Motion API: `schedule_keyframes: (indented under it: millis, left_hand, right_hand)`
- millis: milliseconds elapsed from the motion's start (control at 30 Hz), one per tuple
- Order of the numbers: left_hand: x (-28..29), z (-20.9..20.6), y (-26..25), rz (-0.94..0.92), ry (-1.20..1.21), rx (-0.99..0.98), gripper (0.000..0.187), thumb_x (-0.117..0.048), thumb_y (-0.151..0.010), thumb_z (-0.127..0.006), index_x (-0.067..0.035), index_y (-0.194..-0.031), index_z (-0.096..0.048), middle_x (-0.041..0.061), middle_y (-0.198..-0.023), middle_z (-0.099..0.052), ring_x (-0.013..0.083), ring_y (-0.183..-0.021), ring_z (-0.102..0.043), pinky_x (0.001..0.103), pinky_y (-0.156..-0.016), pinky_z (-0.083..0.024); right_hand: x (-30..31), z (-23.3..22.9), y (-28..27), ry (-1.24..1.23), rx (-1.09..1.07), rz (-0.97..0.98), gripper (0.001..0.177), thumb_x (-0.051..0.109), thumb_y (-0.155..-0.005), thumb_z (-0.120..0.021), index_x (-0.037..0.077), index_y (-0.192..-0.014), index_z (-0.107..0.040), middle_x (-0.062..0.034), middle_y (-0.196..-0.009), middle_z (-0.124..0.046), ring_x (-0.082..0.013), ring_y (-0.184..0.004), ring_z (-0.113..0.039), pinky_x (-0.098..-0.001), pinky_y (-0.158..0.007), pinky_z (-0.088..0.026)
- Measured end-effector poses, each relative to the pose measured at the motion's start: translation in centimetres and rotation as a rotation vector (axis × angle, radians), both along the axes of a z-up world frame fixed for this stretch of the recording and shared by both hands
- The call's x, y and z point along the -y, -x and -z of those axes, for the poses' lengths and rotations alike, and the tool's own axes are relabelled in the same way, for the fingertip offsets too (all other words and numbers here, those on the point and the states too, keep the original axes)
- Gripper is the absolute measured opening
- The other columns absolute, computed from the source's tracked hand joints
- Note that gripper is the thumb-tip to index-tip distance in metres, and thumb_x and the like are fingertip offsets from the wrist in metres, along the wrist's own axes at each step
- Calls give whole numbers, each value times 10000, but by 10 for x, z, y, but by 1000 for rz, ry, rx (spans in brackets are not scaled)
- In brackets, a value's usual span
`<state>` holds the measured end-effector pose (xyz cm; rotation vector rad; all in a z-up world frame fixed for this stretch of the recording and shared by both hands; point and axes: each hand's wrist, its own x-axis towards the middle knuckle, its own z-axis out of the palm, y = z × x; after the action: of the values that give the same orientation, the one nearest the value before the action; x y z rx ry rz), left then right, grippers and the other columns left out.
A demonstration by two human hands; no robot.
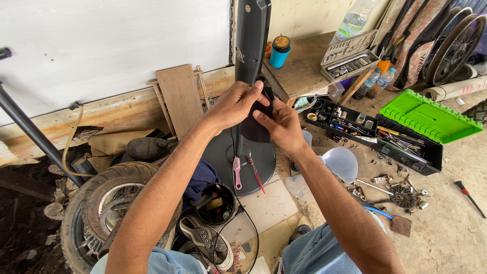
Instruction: The person cleans a standing fan by wiping the power cord with a cloth, then using a toothbrush to scrub the fan head and cage. They continue by wiping the fan stand and cage with the cloth.
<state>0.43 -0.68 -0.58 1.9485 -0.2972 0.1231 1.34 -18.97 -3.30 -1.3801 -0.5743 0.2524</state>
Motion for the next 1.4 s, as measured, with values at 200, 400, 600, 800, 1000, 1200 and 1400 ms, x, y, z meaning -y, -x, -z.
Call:
schedule_keyframes:
  millis: [200,400,600,800,1000,1200,1400]
  left_hand:
    - [-6,1,-1,-101,-48,-25,468,-467,-1098,-490,-56,-1017,-697,98,-880,-494,158,-713,-503,352,-628,-459]
    - [-12,8,-1,-12,-87,-67,459,-300,-1026,-627,-149,-1335,-322,91,-974,-625,126,-807,-618,344,-703,-538]
    - [-8,-9,15,82,119,-96,519,-52,-931,-708,-176,-1317,-385,27,-917,-622,78,-833,-606,297,-713,-524]
    - [-9,-9,14,-49,249,2,297,1,-910,-753,-128,-1128,-598,-33,-884,-563,57,-792,-522,256,-675,-487]
    - [-14,-7,12,-192,369,-23,215,-27,-923,-750,-83,-1120,-684,-32,-852,-637,48,-742,-573,234,-635,-514]
    - [-22,-3,14,-205,115,121,378,-38,-873,-775,-60,-1236,-672,-3,-921,-742,62,-798,-683,232,-718,-578]
    - [-27,2,12,-309,-199,329,194,-97,-853,-843,-35,-1004,-738,51,-826,-679,133,-739,-651,292,-660,-547]
  right_hand:
    - [7,8,-15,-253,-278,31,142,92,-1042,-608,61,-1110,-729,-14,-982,-757,-75,-812,-660,-226,-705,-531]
    - [19,-19,-13,-385,-488,4,152,117,-1043,-558,54,-1097,-686,-62,-1055,-746,-144,-939,-724,-298,-830,-621]
    - [19,-2,-28,-386,-599,33,187,132,-1077,-550,66,-1251,-566,-70,-1200,-681,-145,-1047,-702,-307,-893,-620]
    - [13,-20,-18,-264,-533,43,494,215,-1042,-499,229,-1504,-323,-32,-1238,-664,-127,-978,-698,-333,-735,-598]
    - [6,-29,-5,-257,-292,-158,733,125,-1025,-568,264,-1634,-184,-87,-1204,-692,-151,-971,-697,-351,-814,-619]
    - [2,-6,-21,-145,-222,5,656,20,-959,-675,-11,-1555,-402,-149,-1226,-721,-141,-1045,-711,-298,-913,-588]
    - [7,13,-35,7,-123,112,390,88,-971,-714,-66,-1322,-641,-122,-1092,-759,-121,-955,-692,-254,-868,-569]
